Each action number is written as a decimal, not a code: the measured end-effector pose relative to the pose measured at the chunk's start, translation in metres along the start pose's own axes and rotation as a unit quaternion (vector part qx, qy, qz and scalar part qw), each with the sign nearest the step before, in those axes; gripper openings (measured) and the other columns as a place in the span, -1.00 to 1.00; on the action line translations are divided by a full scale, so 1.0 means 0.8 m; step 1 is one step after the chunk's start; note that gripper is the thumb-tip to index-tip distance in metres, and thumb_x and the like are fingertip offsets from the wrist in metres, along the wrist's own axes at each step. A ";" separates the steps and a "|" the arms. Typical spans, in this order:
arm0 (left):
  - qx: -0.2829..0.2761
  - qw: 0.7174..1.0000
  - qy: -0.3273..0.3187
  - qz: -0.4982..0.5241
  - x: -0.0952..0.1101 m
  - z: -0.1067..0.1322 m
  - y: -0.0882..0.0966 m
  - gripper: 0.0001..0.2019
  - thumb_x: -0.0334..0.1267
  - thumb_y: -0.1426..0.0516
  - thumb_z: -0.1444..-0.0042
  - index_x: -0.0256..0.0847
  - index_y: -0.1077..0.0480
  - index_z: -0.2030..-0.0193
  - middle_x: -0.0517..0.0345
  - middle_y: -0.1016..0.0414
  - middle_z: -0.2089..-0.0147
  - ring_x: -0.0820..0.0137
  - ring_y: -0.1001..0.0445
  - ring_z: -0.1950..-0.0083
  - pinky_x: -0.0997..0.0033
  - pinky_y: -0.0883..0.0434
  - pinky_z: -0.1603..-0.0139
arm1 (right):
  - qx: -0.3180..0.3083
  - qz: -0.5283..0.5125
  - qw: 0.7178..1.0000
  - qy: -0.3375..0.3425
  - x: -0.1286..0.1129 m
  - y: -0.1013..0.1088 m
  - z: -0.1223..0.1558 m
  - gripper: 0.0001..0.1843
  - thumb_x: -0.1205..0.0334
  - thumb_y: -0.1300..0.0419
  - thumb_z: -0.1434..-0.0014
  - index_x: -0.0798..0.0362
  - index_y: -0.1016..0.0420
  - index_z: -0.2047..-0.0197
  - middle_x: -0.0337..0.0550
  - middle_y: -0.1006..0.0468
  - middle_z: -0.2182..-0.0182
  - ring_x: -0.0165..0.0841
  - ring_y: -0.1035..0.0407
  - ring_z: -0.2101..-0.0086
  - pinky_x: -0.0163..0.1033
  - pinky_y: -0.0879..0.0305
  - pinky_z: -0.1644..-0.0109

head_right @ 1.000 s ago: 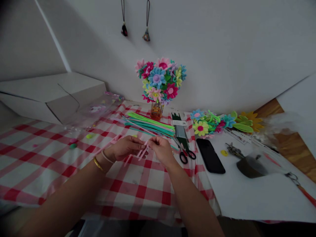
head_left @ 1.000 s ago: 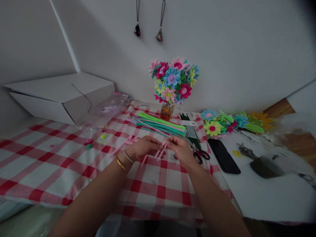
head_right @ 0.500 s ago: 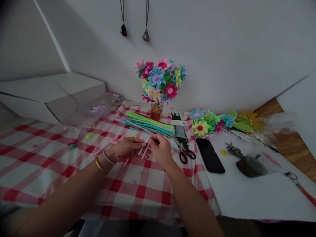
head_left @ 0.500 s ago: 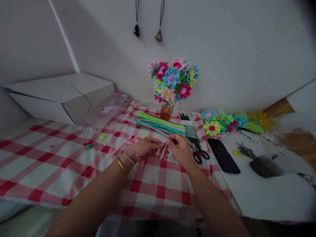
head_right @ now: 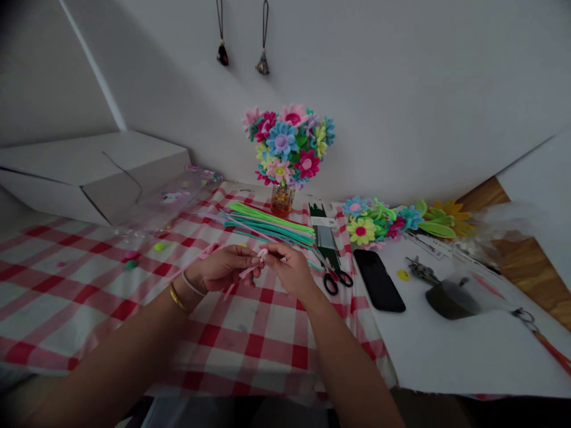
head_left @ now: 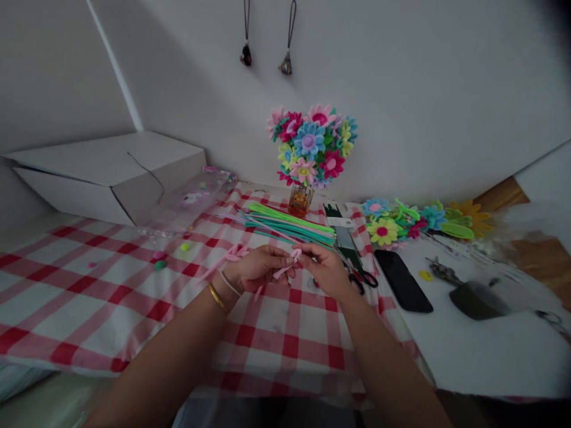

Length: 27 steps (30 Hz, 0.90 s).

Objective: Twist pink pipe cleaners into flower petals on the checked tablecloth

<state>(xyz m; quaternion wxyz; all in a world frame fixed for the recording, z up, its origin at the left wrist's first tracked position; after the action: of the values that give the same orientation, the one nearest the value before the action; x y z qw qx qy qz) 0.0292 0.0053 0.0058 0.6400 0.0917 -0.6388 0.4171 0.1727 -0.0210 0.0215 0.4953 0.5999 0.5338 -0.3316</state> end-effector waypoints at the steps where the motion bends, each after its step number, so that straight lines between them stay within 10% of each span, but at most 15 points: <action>1: -0.006 1.000 -0.001 -0.002 0.000 0.000 0.000 -0.77 -0.22 -0.22 0.11 -0.38 -0.45 0.34 0.07 -0.47 0.48 0.52 -0.39 0.57 0.51 -0.35 0.51 | -0.005 -0.002 1.000 0.000 -0.001 0.000 0.000 -0.77 0.15 -0.14 -0.03 0.03 -0.44 0.23 -0.22 -0.49 0.39 -0.41 -0.34 0.36 -0.28 -0.24 0.26; 27: 0.070 0.996 -0.046 -0.042 0.010 0.004 0.004 -0.86 -0.31 -0.22 0.16 -0.37 -0.46 0.47 0.12 -0.43 0.56 0.50 -0.35 0.52 0.47 -0.28 0.46 | 0.032 0.043 0.999 0.003 0.002 0.004 -0.002 -0.77 0.10 -0.11 -0.04 0.05 -0.41 0.28 -0.21 -0.46 0.38 -0.40 -0.32 0.37 -0.25 -0.27 0.25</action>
<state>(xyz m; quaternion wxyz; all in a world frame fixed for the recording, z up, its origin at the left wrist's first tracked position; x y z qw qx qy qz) 0.0235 0.0090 0.0120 0.6191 0.1824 -0.6322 0.4287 0.1757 -0.0186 0.0213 0.4883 0.6385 0.4983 -0.3251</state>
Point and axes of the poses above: each hand's wrist, its own z-axis away from the middle knuckle, its own y-axis out of the back of the hand, x = y × z, the point moved 3 cm from there along -z, towards the middle knuckle
